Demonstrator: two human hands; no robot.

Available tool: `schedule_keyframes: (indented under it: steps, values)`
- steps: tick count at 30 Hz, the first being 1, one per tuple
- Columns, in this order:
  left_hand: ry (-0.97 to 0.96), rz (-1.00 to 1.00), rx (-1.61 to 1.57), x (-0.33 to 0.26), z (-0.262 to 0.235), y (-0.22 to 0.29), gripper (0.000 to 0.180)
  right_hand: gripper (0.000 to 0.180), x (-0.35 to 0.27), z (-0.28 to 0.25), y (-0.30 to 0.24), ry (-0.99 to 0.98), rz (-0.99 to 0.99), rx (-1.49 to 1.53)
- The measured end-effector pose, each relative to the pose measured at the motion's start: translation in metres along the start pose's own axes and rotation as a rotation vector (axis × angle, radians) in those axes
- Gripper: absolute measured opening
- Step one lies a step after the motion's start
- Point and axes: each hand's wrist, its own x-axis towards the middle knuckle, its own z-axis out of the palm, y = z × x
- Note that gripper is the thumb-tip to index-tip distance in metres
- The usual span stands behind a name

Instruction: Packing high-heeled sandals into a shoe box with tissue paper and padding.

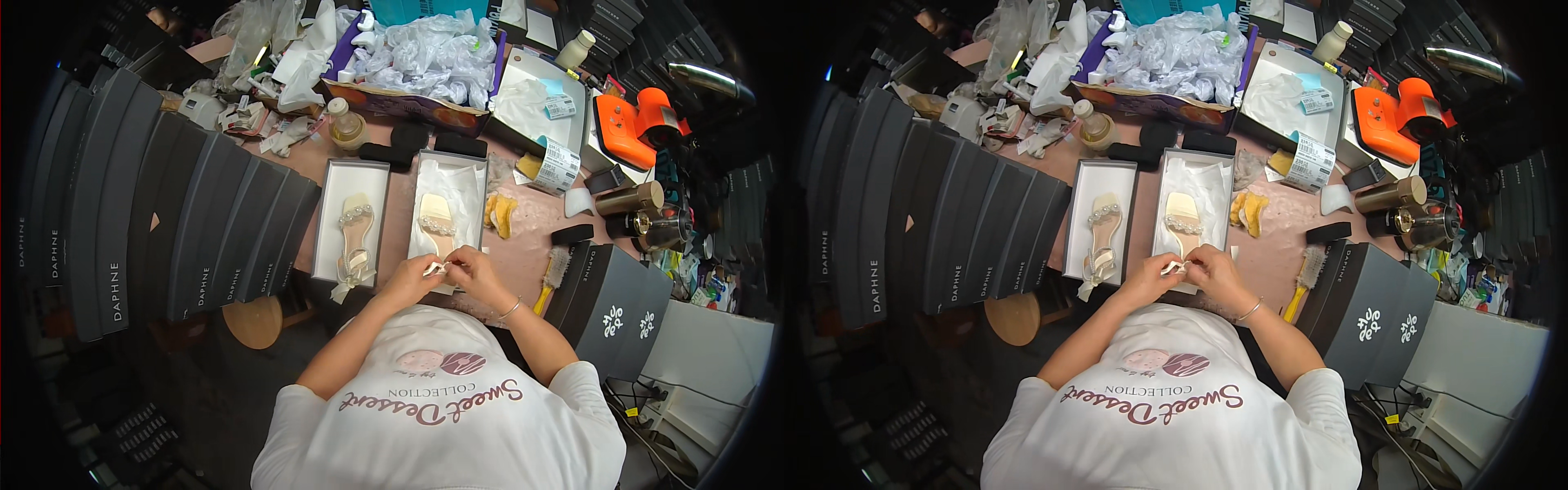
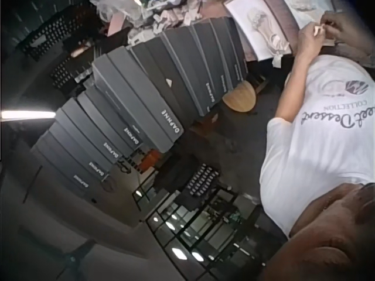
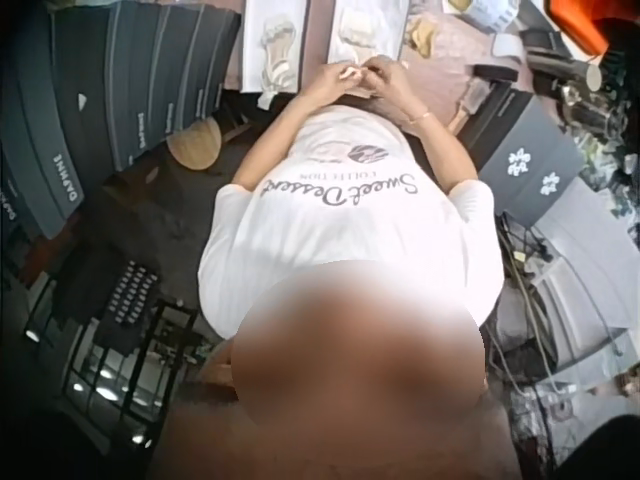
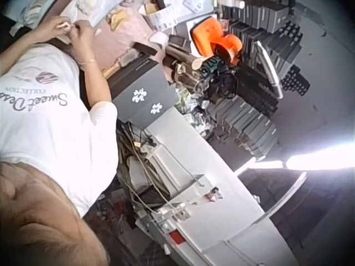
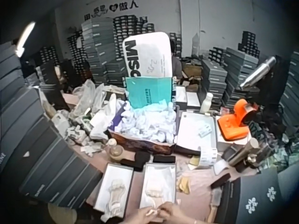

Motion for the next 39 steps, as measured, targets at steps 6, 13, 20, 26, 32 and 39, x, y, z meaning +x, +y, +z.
schedule_keyframes:
  steps: [6,13,20,26,32,39]
  values:
    - [-0.046,0.005,0.036,0.004,-0.009,0.003,0.020,0.015,-0.006,0.039,0.017,0.245,0.235,0.309]
    - [0.029,-0.015,-0.263,-0.007,0.005,-0.028,0.021,0.015,0.003,0.004,0.001,-0.111,0.089,0.221]
    - [-0.118,0.013,0.014,-0.010,-0.009,-0.015,0.022,0.009,0.015,-0.004,0.016,-0.428,0.204,0.332]
    - [-0.188,0.133,0.113,-0.005,-0.014,-0.026,0.019,0.012,0.024,-0.015,-0.018,-0.485,-0.178,-0.265]
    - [-0.003,-0.106,-0.355,-0.010,-0.009,-0.017,0.020,0.017,0.024,-0.030,-0.032,-0.097,-0.403,-0.395]
    - [0.123,-0.181,-0.393,-0.004,0.004,-0.024,0.020,0.015,-0.004,-0.004,-0.024,0.040,-0.375,-0.509]
